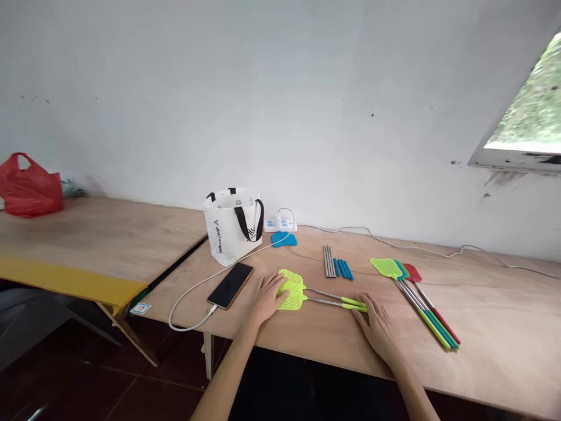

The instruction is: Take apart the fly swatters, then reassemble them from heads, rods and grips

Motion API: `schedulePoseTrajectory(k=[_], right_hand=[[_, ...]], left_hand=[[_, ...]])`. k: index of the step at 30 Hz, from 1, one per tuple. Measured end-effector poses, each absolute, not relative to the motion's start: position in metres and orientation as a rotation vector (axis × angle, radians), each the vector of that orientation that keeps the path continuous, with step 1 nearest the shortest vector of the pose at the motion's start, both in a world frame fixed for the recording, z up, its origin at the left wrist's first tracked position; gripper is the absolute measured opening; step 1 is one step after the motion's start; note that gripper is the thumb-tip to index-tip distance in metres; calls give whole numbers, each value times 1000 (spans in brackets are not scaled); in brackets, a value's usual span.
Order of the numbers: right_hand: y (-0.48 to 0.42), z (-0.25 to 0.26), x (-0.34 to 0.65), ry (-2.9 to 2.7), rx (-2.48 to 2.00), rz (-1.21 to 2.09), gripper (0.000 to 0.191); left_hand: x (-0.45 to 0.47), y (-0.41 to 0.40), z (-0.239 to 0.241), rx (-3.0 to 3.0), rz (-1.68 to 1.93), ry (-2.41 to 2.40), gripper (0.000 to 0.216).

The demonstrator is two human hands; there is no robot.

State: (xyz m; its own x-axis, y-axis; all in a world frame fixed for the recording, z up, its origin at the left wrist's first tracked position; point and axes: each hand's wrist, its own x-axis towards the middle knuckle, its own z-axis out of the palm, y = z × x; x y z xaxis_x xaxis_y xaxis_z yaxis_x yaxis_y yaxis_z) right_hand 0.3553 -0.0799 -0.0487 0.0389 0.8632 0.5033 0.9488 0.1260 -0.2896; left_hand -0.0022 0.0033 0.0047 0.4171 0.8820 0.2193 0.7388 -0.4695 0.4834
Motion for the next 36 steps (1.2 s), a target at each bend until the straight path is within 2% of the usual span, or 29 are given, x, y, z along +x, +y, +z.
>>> schedulePoseTrajectory(k=[12, 23, 28, 32, 36], right_hand=[[-75, -53, 359, -1845, -1701, -282, 46], [-77, -44, 356, -1879, -1710, -180, 41], [-78, -35, 358, -1805, -1745, 7, 39], [-77, -24, 365, -1799, -1719, 192, 29], [-77, -16, 366, -1838, -1693, 231, 23]], left_hand=[[-3, 0, 5, 2412, 571, 1442, 47], [-5, 0, 0, 2446, 660, 1455, 44], [-5, 2, -2, 2461, 688, 1459, 45], [-5, 2, -1, 2476, 673, 1449, 45], [-5, 1, 0, 2469, 660, 1458, 45]])
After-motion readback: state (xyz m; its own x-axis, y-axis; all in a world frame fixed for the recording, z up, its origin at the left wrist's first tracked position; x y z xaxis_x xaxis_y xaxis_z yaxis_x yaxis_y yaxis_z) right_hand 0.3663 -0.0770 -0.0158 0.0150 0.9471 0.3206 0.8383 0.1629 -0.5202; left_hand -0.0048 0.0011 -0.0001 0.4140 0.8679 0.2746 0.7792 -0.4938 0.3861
